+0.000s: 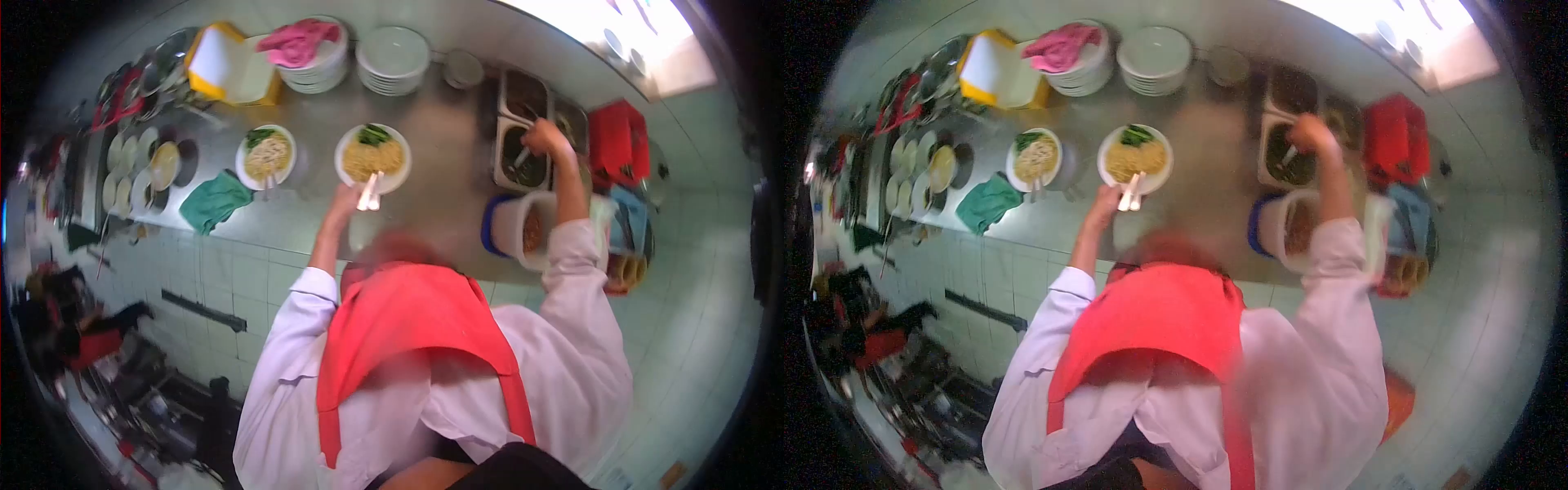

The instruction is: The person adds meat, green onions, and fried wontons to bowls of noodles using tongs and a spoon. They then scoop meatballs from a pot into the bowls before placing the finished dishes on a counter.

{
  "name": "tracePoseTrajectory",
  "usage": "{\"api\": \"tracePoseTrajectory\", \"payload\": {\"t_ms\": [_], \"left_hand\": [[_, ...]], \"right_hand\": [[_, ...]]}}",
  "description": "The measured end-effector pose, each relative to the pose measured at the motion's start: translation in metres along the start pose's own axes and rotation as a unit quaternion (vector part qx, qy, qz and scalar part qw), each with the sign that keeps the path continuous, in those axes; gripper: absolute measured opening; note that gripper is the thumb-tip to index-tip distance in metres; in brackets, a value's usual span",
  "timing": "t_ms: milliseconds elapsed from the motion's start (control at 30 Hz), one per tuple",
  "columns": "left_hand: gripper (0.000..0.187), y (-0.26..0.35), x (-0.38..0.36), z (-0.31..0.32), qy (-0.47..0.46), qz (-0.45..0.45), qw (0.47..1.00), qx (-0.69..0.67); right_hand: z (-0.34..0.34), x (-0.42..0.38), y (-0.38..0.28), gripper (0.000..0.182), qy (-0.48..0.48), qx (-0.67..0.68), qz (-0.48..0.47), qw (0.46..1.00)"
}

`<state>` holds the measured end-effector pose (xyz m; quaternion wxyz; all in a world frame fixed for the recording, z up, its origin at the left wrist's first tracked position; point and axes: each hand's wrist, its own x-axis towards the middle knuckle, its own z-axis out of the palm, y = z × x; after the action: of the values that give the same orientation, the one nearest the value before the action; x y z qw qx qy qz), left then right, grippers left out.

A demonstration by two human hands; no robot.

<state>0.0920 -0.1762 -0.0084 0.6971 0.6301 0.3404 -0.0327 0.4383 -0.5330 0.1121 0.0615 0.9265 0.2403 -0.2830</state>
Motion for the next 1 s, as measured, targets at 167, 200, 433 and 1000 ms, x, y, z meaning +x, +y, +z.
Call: {"api": "tracePoseTrajectory", "payload": {"t_ms": [167,200,433,1000], "left_hand": [[0.035,-0.003,0.003,0.031,0.016,-0.049,0.995,0.09],[0.031,-0.007,-0.001,0.037,-0.014,0.005,0.999,-0.033],[0.032,-0.132,0.158,0.136,-0.022,0.099,0.993,-0.062],[0.027,-0.026,0.067,0.166,-0.044,0.168,0.968,-0.181]], "right_hand": [[-0.038,-0.023,-0.036,0.04,0.137,0.029,0.049,0.989],[-0.03,-0.002,-0.021,0.044,0.171,0.035,0.086,0.981],[-0.001,0.104,0.085,0.028,0.265,-0.022,0.007,0.964],[0.021,0.123,0.024,0.032,0.264,0.16,-0.124,0.943]]}}
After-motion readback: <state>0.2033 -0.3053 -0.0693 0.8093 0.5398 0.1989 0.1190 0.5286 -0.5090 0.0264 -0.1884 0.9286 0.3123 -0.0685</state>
